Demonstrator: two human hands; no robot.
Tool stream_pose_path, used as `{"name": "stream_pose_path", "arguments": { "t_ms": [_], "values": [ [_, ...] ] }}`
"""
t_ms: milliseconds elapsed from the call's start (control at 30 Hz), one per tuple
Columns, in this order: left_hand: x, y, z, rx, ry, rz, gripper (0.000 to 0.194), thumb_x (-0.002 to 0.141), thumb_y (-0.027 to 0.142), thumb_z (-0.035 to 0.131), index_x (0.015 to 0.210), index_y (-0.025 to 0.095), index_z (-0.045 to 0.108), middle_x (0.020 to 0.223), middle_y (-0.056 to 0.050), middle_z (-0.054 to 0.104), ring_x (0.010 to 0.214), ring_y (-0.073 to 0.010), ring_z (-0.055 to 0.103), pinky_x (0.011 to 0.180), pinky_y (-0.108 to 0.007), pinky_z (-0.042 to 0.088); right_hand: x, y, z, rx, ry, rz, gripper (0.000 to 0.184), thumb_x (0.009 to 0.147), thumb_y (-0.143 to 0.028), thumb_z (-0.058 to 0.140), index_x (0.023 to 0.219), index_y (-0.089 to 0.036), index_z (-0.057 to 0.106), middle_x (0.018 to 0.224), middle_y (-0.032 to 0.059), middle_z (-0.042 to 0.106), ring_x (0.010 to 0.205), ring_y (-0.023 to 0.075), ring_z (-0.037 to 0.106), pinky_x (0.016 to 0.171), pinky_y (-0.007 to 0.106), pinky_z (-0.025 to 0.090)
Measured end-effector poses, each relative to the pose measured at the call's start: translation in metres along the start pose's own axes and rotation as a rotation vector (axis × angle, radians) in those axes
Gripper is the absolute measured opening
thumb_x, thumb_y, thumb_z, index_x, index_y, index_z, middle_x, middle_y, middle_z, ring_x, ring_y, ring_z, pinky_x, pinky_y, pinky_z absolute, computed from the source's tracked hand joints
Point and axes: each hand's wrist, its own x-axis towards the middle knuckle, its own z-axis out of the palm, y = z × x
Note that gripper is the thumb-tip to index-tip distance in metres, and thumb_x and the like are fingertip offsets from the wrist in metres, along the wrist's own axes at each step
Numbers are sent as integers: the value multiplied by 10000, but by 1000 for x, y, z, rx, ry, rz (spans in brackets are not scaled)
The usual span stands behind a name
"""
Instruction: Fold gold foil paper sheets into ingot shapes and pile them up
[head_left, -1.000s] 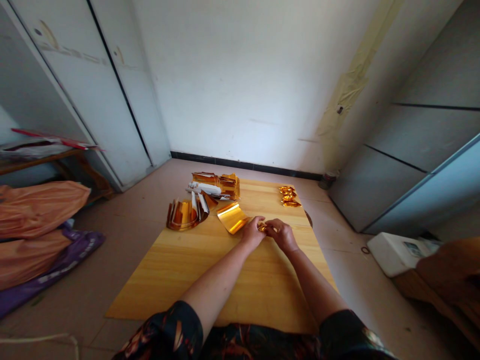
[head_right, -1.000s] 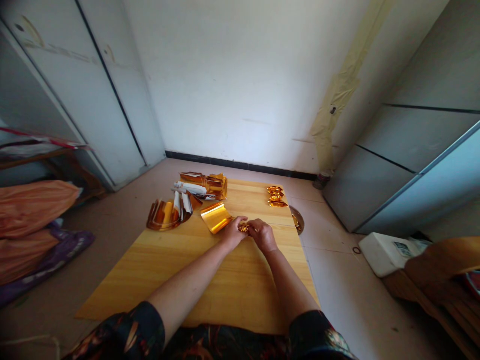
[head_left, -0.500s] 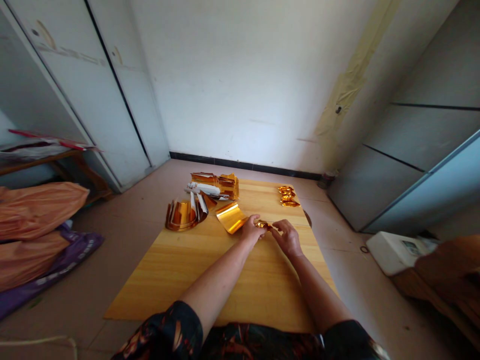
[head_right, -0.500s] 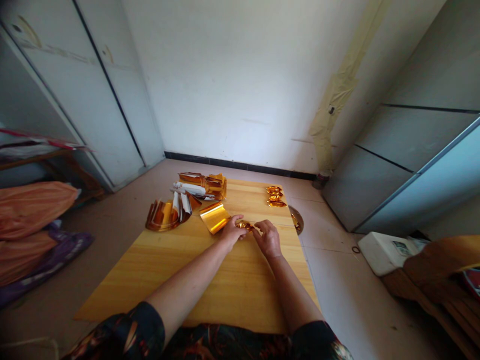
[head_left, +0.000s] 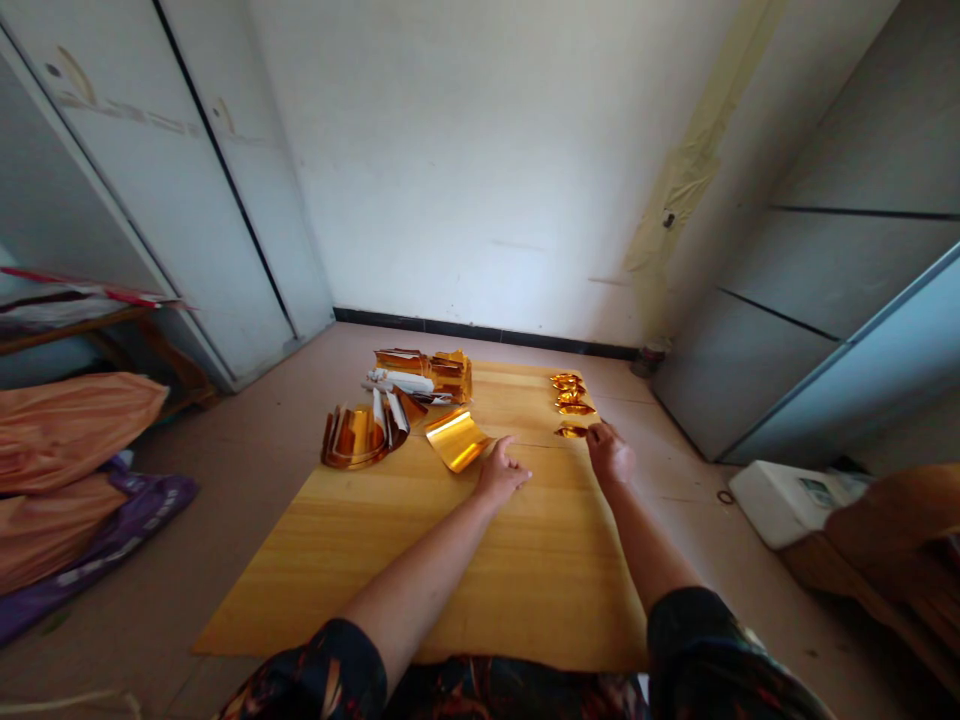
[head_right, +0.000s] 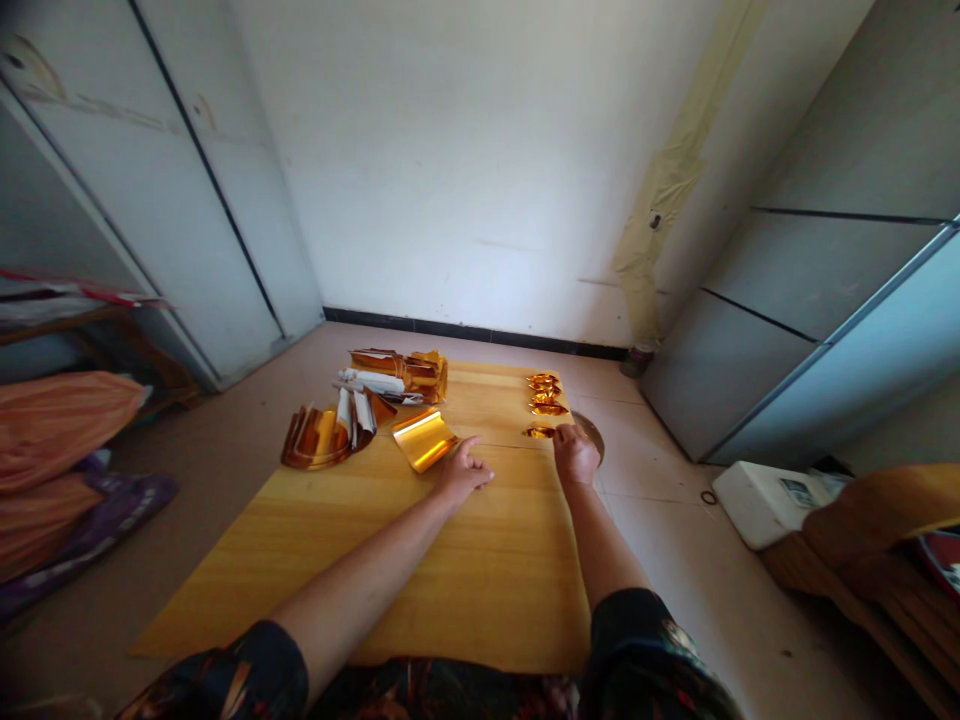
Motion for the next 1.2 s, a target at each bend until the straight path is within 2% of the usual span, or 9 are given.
{"name": "stream_pose_path", "arguments": {
  "t_ms": [167, 300, 433, 733, 900, 1200],
  "values": [
    [-6, -3, -6, 22, -54, 20, 644, 618, 124, 625, 1236, 143, 446, 630, 63, 544, 526, -74, 495, 511, -176, 370, 31, 15, 6, -125, -78, 103, 206, 870, -266, 488, 860, -211, 686, 878, 29, 646, 658, 109, 522, 531, 218, 244],
    [-8, -4, -6, 51, -64, 7, 572, 629, 121, 610, 1186, 140, 485, 656, 54, 545, 537, -71, 493, 518, -177, 369, 39, 18, 16, -161, -169, 109, 222, 883, -294, 474, 858, -215, 680, 898, 34, 645, 688, 118, 545, 538, 220, 262],
    [-8, -6, -7, 55, -66, 16, 547, 631, 109, 606, 1166, 134, 498, 664, 51, 544, 533, -65, 482, 509, -174, 356, 43, 20, 25, -174, -207, 144, 244, 895, -316, 452, 880, -210, 671, 921, 46, 651, 715, 128, 562, 559, 224, 291],
    [-12, -10, -10, 30, -77, 38, 493, 638, 72, 585, 1125, 114, 521, 692, 41, 549, 556, -60, 483, 540, -177, 355, 53, 24, 39, -199, -203, 120, 246, 890, -261, 438, 881, -175, 668, 903, 69, 664, 778, 150, 588, 663, 258, 324],
    [-14, -10, -10, 29, -83, 46, 467, 641, 67, 576, 1102, 121, 527, 709, 38, 548, 570, -57, 477, 545, -172, 353, 54, 22, 47, -213, -201, 156, 244, 883, -275, 445, 914, -178, 666, 923, 80, 664, 780, 164, 594, 676, 269, 333],
    [-12, -11, -10, 87, -64, 73, 442, 635, 79, 579, 1074, 119, 548, 717, 31, 566, 586, -68, 494, 565, -181, 374, 50, 23, 43, -215, -207, 172, 226, 870, -275, 459, 972, -187, 641, 992, 74, 663, 841, 175, 594, 708, 270, 337]
  ]
}}
